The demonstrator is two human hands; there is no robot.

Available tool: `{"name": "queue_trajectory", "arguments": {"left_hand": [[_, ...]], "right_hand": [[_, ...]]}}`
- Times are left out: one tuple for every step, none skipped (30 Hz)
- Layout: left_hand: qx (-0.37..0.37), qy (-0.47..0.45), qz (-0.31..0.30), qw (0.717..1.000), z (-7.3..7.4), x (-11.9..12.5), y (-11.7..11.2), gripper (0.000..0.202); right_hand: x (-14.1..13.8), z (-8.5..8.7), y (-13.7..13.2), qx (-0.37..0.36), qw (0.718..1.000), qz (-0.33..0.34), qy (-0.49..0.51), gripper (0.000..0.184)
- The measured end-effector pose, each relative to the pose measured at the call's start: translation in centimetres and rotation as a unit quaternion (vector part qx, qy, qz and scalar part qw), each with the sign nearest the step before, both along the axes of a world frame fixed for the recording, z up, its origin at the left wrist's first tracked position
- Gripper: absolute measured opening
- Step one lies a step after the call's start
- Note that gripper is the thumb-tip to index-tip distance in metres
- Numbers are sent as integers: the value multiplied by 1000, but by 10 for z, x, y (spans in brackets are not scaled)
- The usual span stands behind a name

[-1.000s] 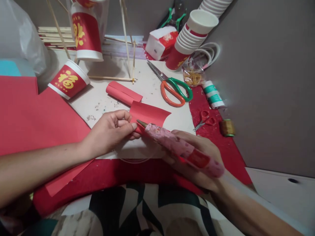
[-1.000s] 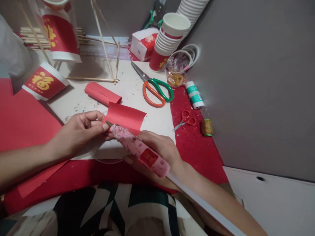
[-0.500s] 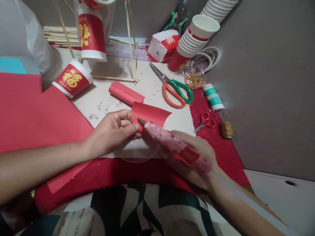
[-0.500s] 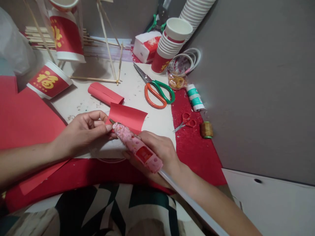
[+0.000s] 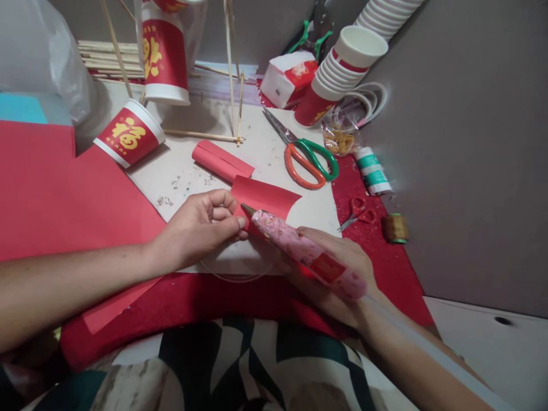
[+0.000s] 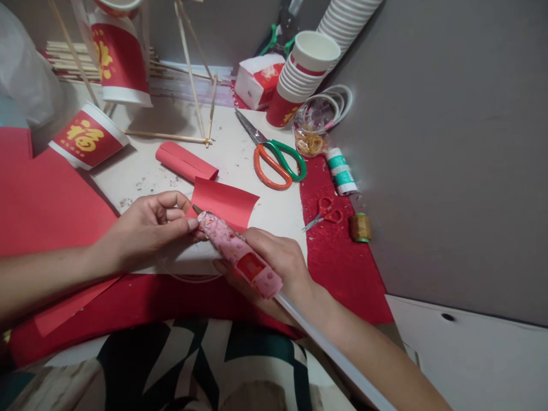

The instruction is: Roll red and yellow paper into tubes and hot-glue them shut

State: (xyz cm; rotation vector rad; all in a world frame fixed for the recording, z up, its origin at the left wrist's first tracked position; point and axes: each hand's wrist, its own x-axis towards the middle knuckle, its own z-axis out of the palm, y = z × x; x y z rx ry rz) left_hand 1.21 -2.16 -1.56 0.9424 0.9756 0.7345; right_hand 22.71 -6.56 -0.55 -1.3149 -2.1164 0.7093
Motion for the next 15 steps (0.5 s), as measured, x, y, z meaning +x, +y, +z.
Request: {"name": "queue_trajectory", "arguments": {"left_hand": [[-1,0,1,1000,0,0,0,14],[-2,0,3,1000,0,0,0,14],[-4,0,4,1000,0,0,-1,14],[-6,0,5,1000,0,0,-1,14],[-9,-1,6,1000,0,0,-1,15],[-13,-1,8,1000,0,0,-1,16],[-17,0,9,1000,1,1,-1,17],[-21,0,11,1000,1,1,-1,17],[-23,-1,13,1000,1,1,-1,18],[-25,-1,14,1000,2,1,-1,19],[-26,-1,15,1000,2,1,-1,19],[-27,0,16,1000,3,1,-1,19],[-25,2,16,1000,3,2,-1,19],[-23,4,17,1000,3,2,-1,19],[-20,6,16,1000,3,2,-1,18]], "right_hand": [[0,0,0,-1,1000,2,0,18],[0,1,0,-2,1000,4,0,17],[0,1,0,-5,1000,3,-2,15],[-1,2,0,-7,1000,-1,-6,14],[-1,3,0,-9,1000,-5,-10,13],[-1,4,-1,-10,1000,-10,-13,11],[-1,4,-1,-10,1000,-11,-14,9],[0,5,-1,-10,1000,-9,-12,7],[0,5,-1,-10,1000,-5,-9,5],[0,5,-1,-11,1000,-1,-5,4],[0,5,-2,-12,1000,-1,-1,4],[0,5,-2,-12,1000,-3,0,4],[1,5,-1,-11,1000,-5,0,4],[1,4,-1,-10,1000,-6,-1,6],[1,4,-1,-8,1000,-5,-3,9]]}}
